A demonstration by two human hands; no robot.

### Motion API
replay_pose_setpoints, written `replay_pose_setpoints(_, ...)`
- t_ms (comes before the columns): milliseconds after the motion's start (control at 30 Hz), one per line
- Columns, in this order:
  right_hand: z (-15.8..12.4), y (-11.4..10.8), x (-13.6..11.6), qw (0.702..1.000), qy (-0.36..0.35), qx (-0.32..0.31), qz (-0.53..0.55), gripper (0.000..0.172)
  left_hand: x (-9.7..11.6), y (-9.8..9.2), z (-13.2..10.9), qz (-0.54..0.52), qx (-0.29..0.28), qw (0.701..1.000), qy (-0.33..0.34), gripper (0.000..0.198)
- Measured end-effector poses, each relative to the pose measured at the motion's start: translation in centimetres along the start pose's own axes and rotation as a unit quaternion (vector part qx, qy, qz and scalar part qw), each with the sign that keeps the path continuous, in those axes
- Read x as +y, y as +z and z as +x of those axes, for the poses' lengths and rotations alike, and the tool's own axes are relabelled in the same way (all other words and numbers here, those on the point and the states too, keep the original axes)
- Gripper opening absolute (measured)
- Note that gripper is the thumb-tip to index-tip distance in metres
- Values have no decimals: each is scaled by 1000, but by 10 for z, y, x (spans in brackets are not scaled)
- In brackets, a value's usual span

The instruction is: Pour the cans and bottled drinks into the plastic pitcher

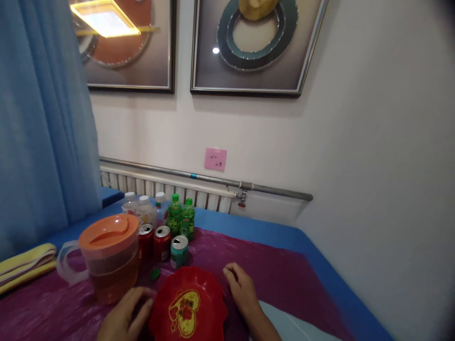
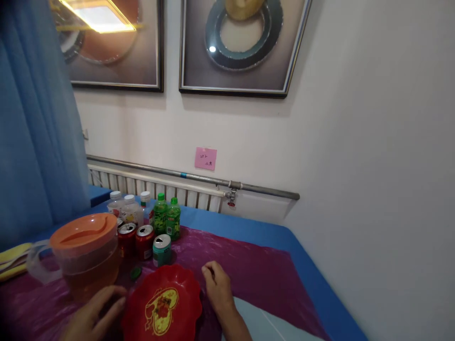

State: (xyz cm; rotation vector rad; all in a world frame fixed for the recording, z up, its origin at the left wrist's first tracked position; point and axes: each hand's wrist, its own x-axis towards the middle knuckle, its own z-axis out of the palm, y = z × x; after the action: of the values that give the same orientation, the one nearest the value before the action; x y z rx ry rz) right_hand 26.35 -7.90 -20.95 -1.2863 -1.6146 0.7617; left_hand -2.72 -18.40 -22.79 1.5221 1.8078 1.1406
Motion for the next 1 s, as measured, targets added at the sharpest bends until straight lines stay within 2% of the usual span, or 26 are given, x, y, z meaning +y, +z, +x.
replay_pose_setpoints(100, -4, -8, -22, 998, -14, 52, 21, 40, 37, -26, 13, -41, 65, 997, -19, 50)
replay_pose_setpoints(167, -8, -16, -38, 991, -33, 108, 76, 46, 68, -45, 20, -111, 104, 988, -31, 54)
replay_pose_setpoints(233, -11, -27, -57, 972, -74, 173, 139, 49, 99, -63, 21, -240, 148, 954, -100, 62)
replay_pose_setpoints(300, -15, -40, -77, 947, -121, 226, 196, 50, 124, -78, 18, -370, 178, 908, -87, 63)
replay_pose_setpoints(367, -18, -53, -98, 926, -150, 249, 239, 54, 139, -89, 13, -429, 184, 882, -57, 67)
replay_pose_setpoints(433, -21, -63, -114, 918, -165, 254, 255, 59, 143, -95, 11, -442, 184, 877, -39, 69)
replay_pose_setpoints(533, -22, -68, -122, 917, -171, 255, 253, 65, 133, -95, 14, -440, 166, 881, -46, 73)
replay_pose_setpoints(667, -17, -60, -105, 932, -120, 242, 243, 66, 111, -89, 24, -429, 122, 891, -88, 75)
replay_pose_setpoints(800, -11, -52, -82, 941, -48, 244, 230, 64, 96, -87, 29, -412, 105, 900, -101, 73)
replay_pose_setpoints(1000, -8, -49, -77, 942, -54, 244, 225, 63, 96, -83, 32, -391, 105, 907, -114, 74)
